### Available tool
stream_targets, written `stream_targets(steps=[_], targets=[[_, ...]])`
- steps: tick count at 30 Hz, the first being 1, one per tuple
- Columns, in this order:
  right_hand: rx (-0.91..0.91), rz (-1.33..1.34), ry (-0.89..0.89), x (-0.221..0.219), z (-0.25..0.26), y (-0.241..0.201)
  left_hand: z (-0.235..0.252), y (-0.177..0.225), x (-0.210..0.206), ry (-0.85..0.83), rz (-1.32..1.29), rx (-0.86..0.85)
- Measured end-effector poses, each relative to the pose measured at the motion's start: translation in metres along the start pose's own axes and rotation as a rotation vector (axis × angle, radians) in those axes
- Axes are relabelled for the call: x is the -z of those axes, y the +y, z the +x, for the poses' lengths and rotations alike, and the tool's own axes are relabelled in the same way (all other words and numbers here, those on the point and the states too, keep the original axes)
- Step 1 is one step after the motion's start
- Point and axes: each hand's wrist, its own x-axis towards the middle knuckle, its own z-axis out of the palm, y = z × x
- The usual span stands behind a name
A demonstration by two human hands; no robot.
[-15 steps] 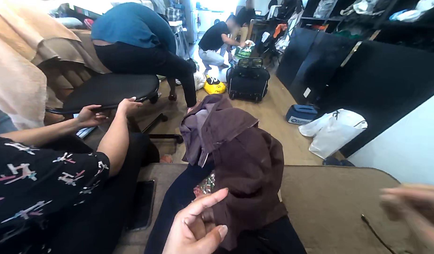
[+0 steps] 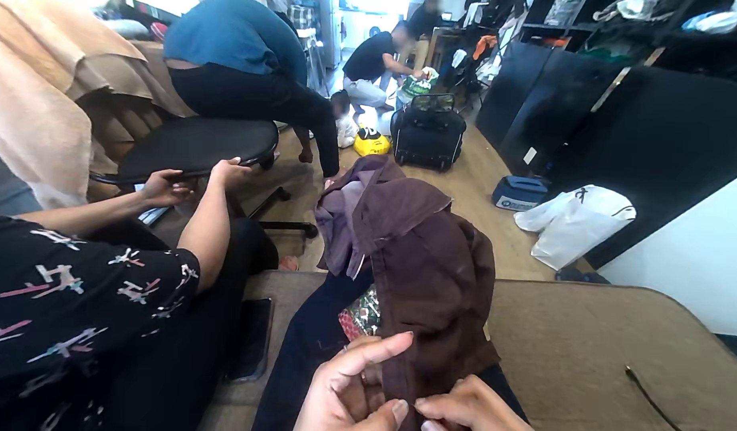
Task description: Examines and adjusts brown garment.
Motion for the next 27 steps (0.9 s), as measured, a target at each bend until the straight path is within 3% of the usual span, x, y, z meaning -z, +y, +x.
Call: stream_targets(steps=[18, 25, 27], targets=[[-0.067, 0.100, -0.022, 0.007, 0.001, 0.006, 0.002, 0.004, 0.004, -0.103, 0.050, 0.051], [-0.302, 0.515, -0.073, 0.008, 0.007, 0.008, 0.004, 0.003, -0.001, -0.171, 0.170, 0.069], [-0.223, 0.417, -0.069, 0.008, 0.011, 0.010, 0.004, 0.002, -0.002, -0.142, 0.197, 0.043]])
